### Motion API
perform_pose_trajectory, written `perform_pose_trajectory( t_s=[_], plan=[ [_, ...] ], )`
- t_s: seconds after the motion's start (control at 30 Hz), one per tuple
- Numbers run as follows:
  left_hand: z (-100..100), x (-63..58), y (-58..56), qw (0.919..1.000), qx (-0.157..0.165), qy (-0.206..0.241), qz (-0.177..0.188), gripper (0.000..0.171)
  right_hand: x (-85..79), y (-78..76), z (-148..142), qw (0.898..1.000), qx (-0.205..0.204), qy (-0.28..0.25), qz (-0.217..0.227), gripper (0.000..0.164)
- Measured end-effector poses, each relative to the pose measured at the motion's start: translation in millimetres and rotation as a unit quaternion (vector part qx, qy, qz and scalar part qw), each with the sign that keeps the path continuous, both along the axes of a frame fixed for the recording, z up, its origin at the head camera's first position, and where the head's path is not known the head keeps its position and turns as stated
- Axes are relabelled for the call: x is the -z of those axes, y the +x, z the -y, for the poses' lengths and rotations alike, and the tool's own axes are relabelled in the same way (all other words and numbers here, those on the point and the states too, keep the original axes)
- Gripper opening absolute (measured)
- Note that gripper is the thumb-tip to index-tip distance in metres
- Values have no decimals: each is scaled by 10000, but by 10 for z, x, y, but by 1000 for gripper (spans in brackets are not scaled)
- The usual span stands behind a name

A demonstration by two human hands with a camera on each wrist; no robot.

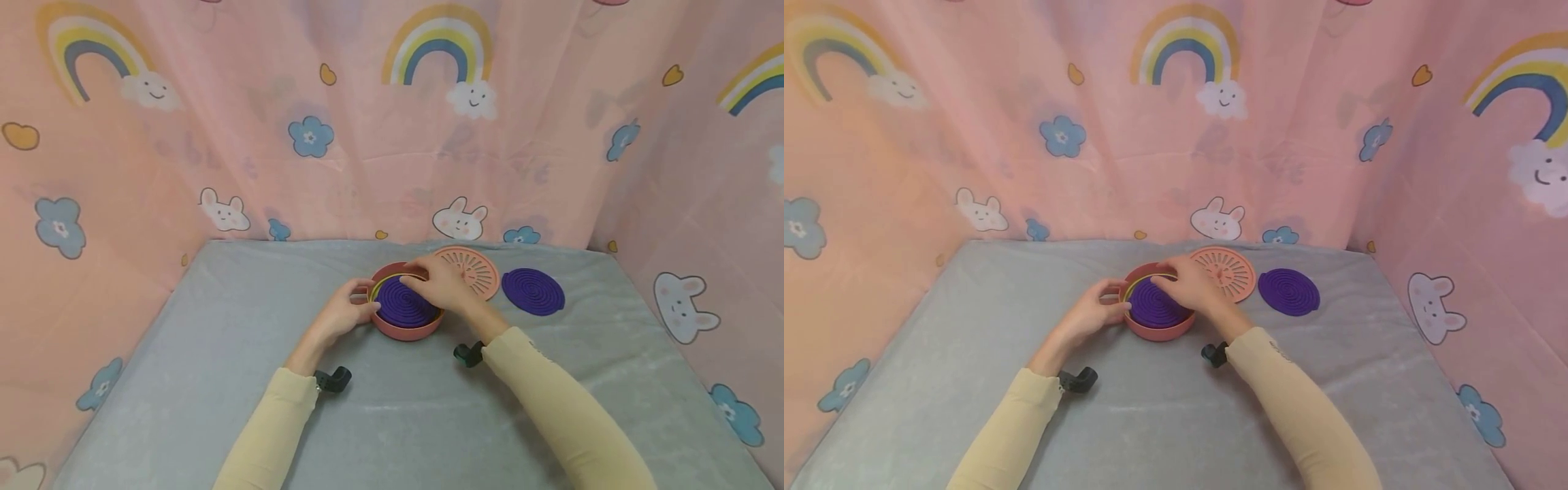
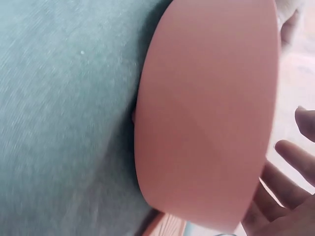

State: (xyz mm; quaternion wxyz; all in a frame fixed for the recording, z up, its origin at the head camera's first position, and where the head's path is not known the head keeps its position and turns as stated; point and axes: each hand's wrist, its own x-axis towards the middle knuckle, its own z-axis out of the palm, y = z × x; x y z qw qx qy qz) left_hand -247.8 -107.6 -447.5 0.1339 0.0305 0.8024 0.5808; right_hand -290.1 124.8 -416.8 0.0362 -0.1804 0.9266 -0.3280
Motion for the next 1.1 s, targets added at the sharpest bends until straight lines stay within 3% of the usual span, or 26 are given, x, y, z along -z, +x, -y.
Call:
perform_pose_trajectory(
  t_s=[0.4,0.63,0.87,1.1],
  plan=[
    [21,5,-3,10000,28,-30,-32,49,104,-82,177,9991,-221,113,358,57],
    [23,21,-16,10000,27,-13,-66,48,133,-89,245,9976,-43,470,503,62],
    [20,22,-18,9999,5,-83,-70,48,194,-111,257,9964,-123,779,315,67],
    [20,15,-4,9999,21,-55,-84,49,206,-93,257,9971,-87,752,98,62]
  ],
)
